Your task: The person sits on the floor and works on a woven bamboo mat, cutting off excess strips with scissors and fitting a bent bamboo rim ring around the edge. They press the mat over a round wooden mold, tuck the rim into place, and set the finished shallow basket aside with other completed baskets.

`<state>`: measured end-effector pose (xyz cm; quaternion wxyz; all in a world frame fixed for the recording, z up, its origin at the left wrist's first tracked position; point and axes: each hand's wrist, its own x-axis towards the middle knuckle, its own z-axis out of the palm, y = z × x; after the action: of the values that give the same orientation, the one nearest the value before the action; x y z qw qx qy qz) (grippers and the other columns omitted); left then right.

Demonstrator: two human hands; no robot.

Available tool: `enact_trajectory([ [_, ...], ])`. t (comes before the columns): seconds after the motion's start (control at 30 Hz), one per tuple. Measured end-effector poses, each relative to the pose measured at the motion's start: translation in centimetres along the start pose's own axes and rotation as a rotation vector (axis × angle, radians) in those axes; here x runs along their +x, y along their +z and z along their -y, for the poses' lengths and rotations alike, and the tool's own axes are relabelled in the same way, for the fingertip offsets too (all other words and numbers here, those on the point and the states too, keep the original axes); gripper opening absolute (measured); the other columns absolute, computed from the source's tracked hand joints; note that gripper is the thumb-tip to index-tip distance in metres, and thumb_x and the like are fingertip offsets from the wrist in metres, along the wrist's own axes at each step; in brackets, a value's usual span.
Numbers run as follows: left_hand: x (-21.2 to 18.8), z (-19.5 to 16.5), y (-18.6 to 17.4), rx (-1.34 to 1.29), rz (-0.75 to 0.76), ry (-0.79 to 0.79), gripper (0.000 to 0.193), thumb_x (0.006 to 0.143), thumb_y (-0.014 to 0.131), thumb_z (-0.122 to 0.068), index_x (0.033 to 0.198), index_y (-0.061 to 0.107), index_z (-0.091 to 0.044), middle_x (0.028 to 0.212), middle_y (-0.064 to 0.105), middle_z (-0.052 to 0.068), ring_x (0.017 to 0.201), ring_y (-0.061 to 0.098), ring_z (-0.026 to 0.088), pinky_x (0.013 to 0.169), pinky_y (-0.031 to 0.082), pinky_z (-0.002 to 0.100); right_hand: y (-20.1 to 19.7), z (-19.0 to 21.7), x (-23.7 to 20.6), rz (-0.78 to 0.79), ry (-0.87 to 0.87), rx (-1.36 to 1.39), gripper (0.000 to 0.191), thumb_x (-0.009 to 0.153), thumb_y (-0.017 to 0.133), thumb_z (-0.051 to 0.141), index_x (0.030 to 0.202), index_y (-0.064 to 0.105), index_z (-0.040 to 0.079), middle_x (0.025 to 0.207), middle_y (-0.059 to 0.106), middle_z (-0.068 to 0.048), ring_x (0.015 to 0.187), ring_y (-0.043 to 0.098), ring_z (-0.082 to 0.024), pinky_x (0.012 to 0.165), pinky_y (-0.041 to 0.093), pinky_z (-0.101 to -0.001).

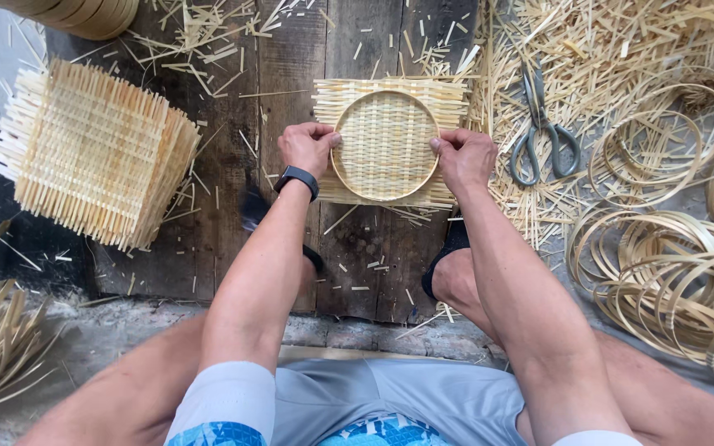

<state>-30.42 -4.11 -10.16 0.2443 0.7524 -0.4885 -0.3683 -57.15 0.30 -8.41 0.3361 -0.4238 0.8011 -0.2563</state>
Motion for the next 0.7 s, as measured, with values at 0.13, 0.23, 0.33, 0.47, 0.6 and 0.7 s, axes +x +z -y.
enact_trajectory([
  [0.13, 0.3, 0.0, -0.3, -0.045, 0.041, -0.052, 0.021, 0.072, 0.090, -0.011, 0.091, 0.083, -0.008, 0.082, 0.080, 0.008, 0.071, 0.075, 0.014, 0.073, 0.060, 0.028, 0.3, -0.6, 0.1, -0.004, 0.016, 0.036, 0.017, 0.081, 0.086, 0.015, 0.096, 0.082, 0.009, 0.079, 0.079, -0.006, 0.068, 0.073, -0.012, 0.068, 0.057, -0.0267],
  [0.23, 0.7, 0.0, -0.4, -0.134, 0.092, -0.120, 0.020, 0.072, 0.090, -0.009, 0.090, 0.083, -0.006, 0.081, 0.080, 0.007, 0.069, 0.074, 0.012, 0.068, 0.061, 0.028, 0.5, -1.0, 0.2, -0.001, 0.026, 0.054, 0.019, 0.079, 0.087, 0.015, 0.096, 0.082, 0.009, 0.080, 0.079, -0.006, 0.069, 0.072, -0.012, 0.068, 0.058, -0.0265],
  [0.33, 1.1, 0.0, -0.5, -0.251, 0.162, -0.216, 0.017, 0.075, 0.087, -0.006, 0.091, 0.082, -0.004, 0.080, 0.079, 0.007, 0.067, 0.072, 0.011, 0.061, 0.062, 0.027, 0.5, -1.1, 0.5, 0.011, 0.065, 0.108, 0.018, 0.078, 0.087, 0.014, 0.095, 0.082, 0.008, 0.080, 0.079, -0.006, 0.070, 0.073, -0.011, 0.069, 0.059, -0.0264],
  [0.47, 1.1, 0.3, -0.6, -0.284, 0.175, -0.209, 0.018, 0.075, 0.088, -0.006, 0.092, 0.082, -0.003, 0.080, 0.079, 0.006, 0.067, 0.072, 0.010, 0.060, 0.061, 0.025, 0.3, -1.6, 0.8, 0.018, 0.050, 0.107, 0.019, 0.077, 0.088, 0.012, 0.094, 0.082, 0.006, 0.080, 0.079, -0.007, 0.070, 0.072, -0.011, 0.070, 0.058, -0.0254],
  [0.6, 0.9, 0.9, -0.2, -0.300, 0.162, -0.157, 0.016, 0.077, 0.088, -0.007, 0.092, 0.081, -0.003, 0.080, 0.079, 0.006, 0.067, 0.073, 0.010, 0.061, 0.062, 0.025, 0.4, -2.9, 1.4, 0.155, 0.123, 0.349, 0.017, 0.077, 0.086, 0.009, 0.092, 0.081, 0.004, 0.082, 0.078, -0.005, 0.069, 0.072, -0.009, 0.067, 0.061, -0.0232],
  [0.7, 0.9, 1.1, -0.3, -0.325, 0.164, -0.194, 0.016, 0.077, 0.087, -0.007, 0.091, 0.081, -0.003, 0.080, 0.079, 0.006, 0.067, 0.072, 0.010, 0.061, 0.062, 0.025, 0.5, -3.5, 2.2, 0.180, 0.195, 0.313, 0.018, 0.076, 0.088, 0.007, 0.092, 0.081, 0.002, 0.079, 0.076, -0.008, 0.065, 0.066, -0.010, 0.061, 0.055, -0.0247],
])
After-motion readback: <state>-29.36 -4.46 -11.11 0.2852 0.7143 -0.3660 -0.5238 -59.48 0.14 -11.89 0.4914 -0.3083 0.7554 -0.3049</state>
